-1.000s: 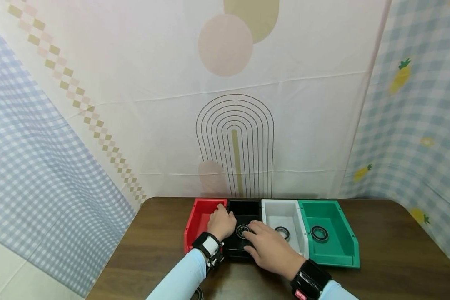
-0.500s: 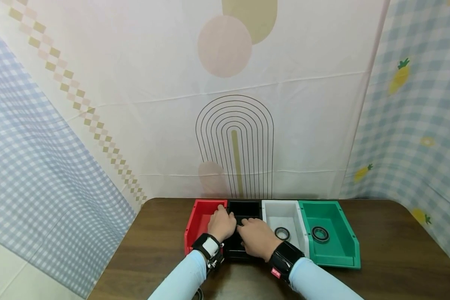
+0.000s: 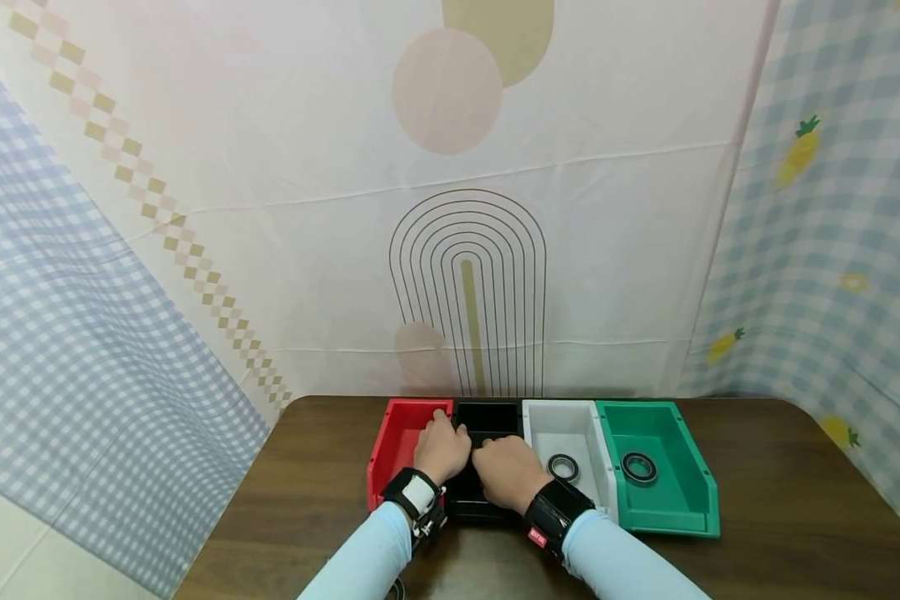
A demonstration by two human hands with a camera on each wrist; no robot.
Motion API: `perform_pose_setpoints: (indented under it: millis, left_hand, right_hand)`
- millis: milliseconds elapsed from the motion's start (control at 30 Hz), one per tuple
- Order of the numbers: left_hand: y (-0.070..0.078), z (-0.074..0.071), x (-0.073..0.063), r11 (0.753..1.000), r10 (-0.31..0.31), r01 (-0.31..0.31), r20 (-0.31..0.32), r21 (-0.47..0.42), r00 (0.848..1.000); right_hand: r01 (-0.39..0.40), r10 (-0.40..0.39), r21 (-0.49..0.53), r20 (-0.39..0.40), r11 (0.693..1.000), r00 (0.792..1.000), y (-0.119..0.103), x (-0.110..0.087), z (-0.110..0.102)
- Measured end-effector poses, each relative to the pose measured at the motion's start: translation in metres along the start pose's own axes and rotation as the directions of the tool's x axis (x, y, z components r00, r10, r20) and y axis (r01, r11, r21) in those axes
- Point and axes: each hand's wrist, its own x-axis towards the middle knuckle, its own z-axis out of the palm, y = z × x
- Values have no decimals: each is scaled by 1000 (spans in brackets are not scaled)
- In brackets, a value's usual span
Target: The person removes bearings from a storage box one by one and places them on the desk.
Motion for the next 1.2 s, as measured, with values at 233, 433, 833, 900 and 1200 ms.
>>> perform_pose_setpoints:
  millis: [233,433,833,900,1200]
  left_hand:
    - [-2,3,2,1000,12,-12,-9,-1,1000]
    - [-3,4,3,1000,9,-9,-10,-5,1000]
    - [1,0,0,1000,-5,5,-3,-19,1000]
    - [2,0,0,1000,-6,6,-1,-17,1000]
    - [0,1,1,1000,-3,2,-8,-26,1000]
  right_hand:
    - [8,-8,-39,8,999,1000,0,1,1]
    - [7,-6,-35,12,999,1000,0,1,0]
    - [25,-26,-49,-31,998,999,0,0,1]
    - [20,-21,-45,-23,999,1000,0,0,1]
    - [29,-30,-38,-43,999,999,1,0,2]
